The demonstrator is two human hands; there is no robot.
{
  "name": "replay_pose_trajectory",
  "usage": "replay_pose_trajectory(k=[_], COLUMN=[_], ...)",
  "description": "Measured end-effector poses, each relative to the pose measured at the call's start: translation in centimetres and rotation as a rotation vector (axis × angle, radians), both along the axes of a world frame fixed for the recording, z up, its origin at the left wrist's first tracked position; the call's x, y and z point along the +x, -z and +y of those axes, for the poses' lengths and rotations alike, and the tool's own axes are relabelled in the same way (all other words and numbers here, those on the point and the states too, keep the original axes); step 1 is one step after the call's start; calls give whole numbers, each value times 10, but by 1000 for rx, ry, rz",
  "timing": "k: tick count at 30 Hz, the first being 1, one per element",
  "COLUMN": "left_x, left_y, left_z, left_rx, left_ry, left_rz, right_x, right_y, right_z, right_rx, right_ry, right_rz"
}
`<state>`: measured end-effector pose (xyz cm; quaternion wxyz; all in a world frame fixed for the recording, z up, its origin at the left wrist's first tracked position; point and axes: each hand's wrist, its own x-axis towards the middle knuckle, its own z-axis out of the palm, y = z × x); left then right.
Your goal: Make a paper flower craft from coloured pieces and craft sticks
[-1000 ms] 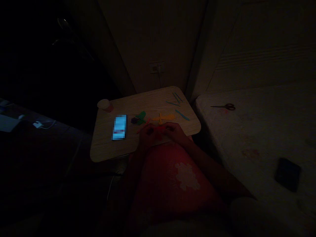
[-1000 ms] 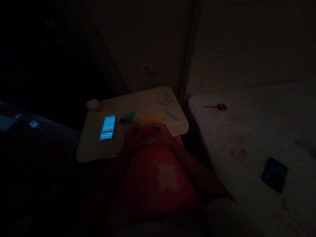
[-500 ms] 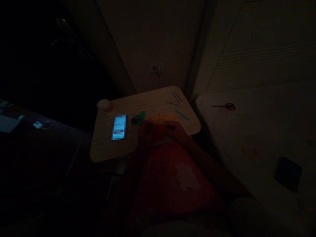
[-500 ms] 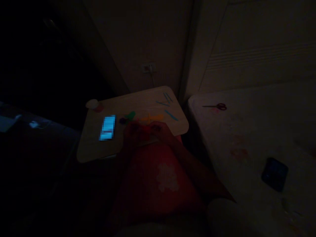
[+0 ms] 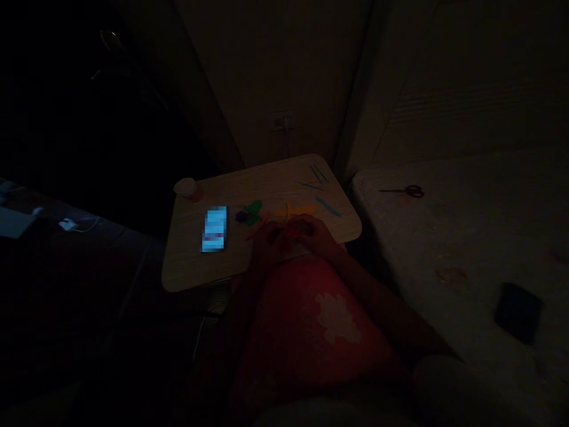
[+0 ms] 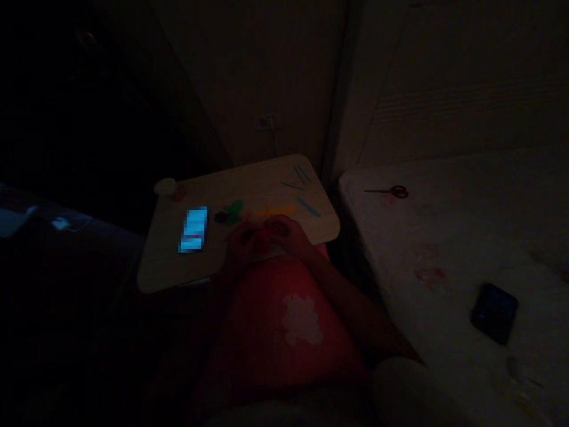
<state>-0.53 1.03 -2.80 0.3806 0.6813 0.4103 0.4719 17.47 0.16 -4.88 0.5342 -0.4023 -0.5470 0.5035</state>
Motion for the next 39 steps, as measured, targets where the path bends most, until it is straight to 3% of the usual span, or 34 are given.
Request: replay_pose_trajectory(k=[10,16,21,28,35,39], left_x=[-3,3,1,-5,-1,0], left_y=[-2,-4,-3,2,-1,3], left_z=[-1,-5,-3,2,-1,-1], left_rx=[16,-135,-95,19,2,10], left_ry=[-27,15,-92,-92,10,47], left_rz=[-32,-77,-86,-110,-12,77], right_x=[-1,-1,-2,-4,-1,-1], right_y=[-1,-1,3,4,4,-5], right_z=[-2,-2,-1,-4,-6,-10], right_rx=[-67,-57,-13,2,-12,-25], right_ry=[41,17,-19,-47,-81,-135], right_rz=[2,13,65,-15,-43,-30])
